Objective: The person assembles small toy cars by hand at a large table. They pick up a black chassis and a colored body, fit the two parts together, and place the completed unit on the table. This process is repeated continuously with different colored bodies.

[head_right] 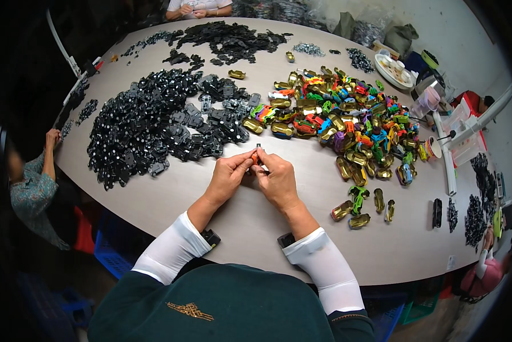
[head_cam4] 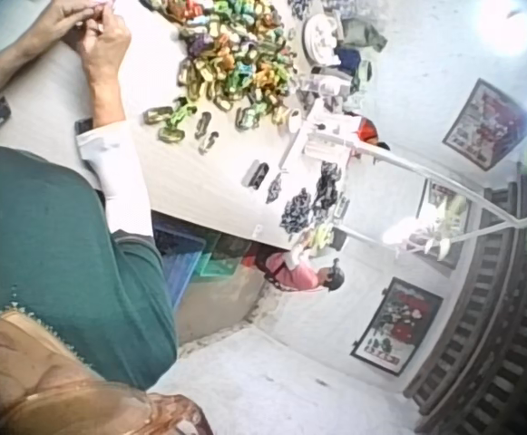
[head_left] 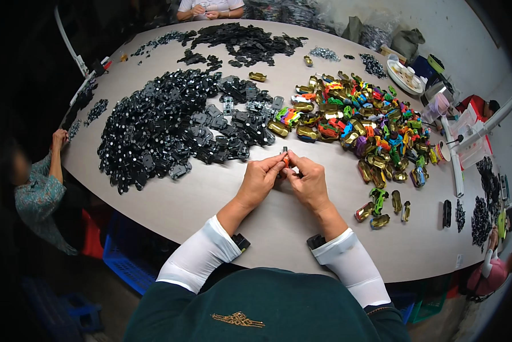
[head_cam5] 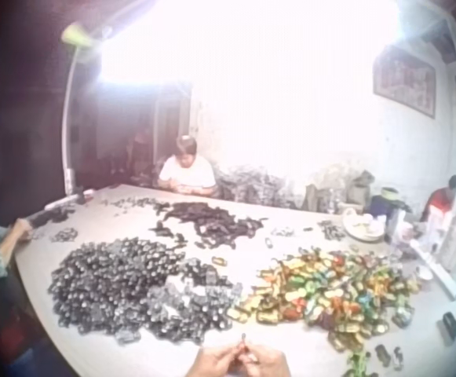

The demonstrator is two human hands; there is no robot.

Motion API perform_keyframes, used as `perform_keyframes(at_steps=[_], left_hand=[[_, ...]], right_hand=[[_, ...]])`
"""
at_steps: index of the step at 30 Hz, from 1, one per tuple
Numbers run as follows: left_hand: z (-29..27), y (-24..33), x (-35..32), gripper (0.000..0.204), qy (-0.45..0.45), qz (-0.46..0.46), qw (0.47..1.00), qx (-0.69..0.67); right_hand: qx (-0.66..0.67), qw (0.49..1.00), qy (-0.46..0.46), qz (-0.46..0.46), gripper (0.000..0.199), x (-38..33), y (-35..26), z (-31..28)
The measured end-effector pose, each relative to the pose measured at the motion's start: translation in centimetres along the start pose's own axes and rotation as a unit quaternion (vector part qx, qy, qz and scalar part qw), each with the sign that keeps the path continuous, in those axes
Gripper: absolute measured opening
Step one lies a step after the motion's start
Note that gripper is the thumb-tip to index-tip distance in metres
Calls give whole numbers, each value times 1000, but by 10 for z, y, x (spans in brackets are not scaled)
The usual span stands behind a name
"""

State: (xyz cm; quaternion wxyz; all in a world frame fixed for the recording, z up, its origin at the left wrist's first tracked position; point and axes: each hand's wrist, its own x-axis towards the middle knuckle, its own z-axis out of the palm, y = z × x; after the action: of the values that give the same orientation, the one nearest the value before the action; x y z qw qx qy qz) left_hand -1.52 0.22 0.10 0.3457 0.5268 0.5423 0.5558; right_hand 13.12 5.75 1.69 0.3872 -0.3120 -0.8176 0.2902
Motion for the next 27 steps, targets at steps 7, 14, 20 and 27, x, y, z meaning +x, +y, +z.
perform_keyframes(at_steps=[7, 14, 20, 27], left_hand=[[-11, -12, 7, 35, 18, -86, 975, -202], [-14, 8, 4, 21, -67, -194, 948, -243], [-8, -2, 4, 16, -63, -188, 960, -199], [-5, -2, 2, 12, -71, -162, 971, -159]], right_hand=[[274, 921, -66, 269, 33, 12, 5, -22], [436, 830, -109, 330, 13, 10, 6, -23], [465, 791, -149, 368, 15, 10, -2, -23], [456, 803, -128, 363, 13, 6, -2, -18]])
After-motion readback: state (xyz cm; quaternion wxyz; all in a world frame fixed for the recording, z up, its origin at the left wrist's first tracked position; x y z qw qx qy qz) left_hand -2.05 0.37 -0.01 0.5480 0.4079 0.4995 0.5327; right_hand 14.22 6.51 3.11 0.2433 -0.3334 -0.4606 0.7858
